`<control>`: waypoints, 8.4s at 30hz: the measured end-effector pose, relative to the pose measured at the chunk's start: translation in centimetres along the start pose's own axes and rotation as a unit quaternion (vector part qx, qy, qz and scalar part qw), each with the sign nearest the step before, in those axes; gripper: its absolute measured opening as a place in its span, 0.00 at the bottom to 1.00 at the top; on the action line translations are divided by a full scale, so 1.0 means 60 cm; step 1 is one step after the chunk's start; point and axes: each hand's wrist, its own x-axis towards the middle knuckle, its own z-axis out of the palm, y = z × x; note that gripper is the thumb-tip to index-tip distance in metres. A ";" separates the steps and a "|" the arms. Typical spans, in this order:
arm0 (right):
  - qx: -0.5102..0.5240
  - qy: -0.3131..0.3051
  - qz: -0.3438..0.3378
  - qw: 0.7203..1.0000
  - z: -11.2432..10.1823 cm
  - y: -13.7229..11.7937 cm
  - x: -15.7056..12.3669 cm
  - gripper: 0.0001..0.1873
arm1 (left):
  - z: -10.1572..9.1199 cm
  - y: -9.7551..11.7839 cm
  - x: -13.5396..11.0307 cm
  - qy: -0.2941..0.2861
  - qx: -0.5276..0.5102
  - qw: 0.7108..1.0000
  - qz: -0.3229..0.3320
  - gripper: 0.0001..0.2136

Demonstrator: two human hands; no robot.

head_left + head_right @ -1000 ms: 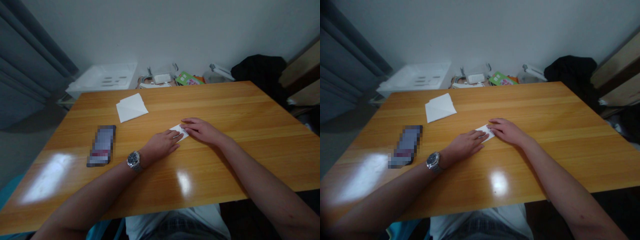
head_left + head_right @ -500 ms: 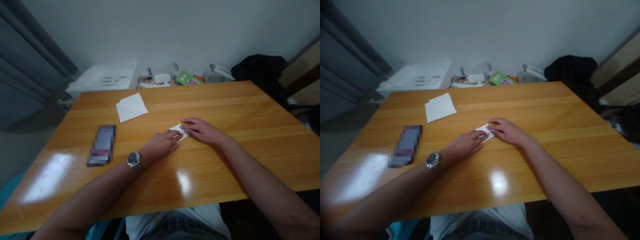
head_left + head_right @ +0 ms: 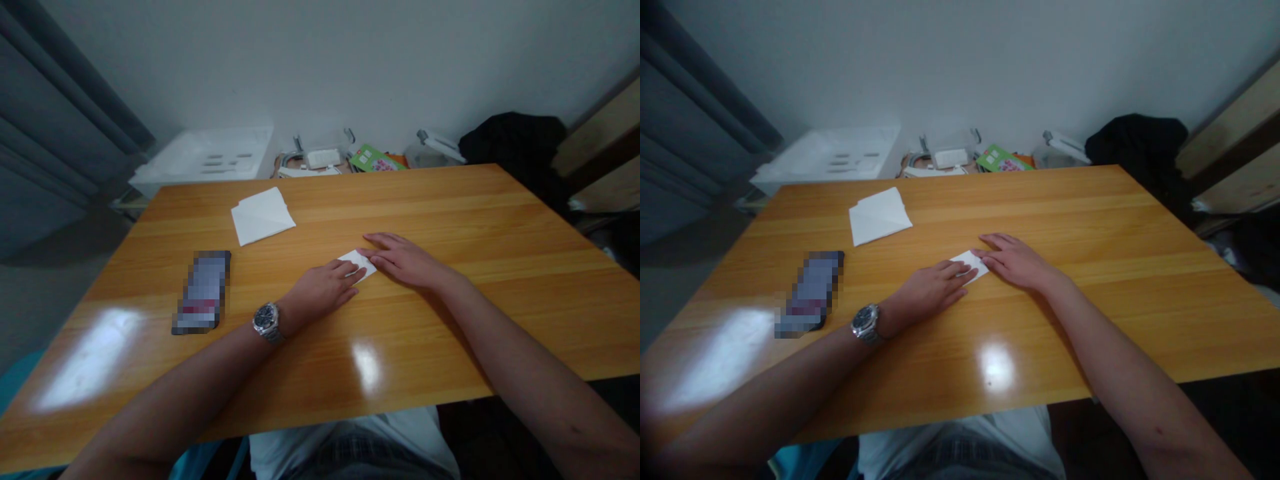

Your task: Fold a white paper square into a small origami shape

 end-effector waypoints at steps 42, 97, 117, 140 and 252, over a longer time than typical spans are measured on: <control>0.026 0.136 0.062 0.988 0.040 -0.015 0.022 0.16 | 0.000 -0.004 -0.007 0.027 -0.036 0.999 0.017 0.20; 0.063 0.137 0.062 0.987 0.044 -0.015 0.021 0.18 | -0.006 -0.002 -0.008 0.024 -0.068 0.997 0.006 0.19; 0.072 0.046 -0.036 0.996 0.016 0.012 -0.002 0.25 | -0.001 -0.006 -0.011 0.027 -0.062 0.998 0.004 0.19; 0.065 0.057 -0.020 0.996 0.009 0.019 0.007 0.19 | 0.002 -0.003 -0.010 0.021 -0.013 0.999 0.021 0.21; 0.101 0.031 -0.067 0.992 0.029 -0.039 0.019 0.23 | -0.005 -0.059 -0.017 0.057 -0.004 0.997 -0.050 0.20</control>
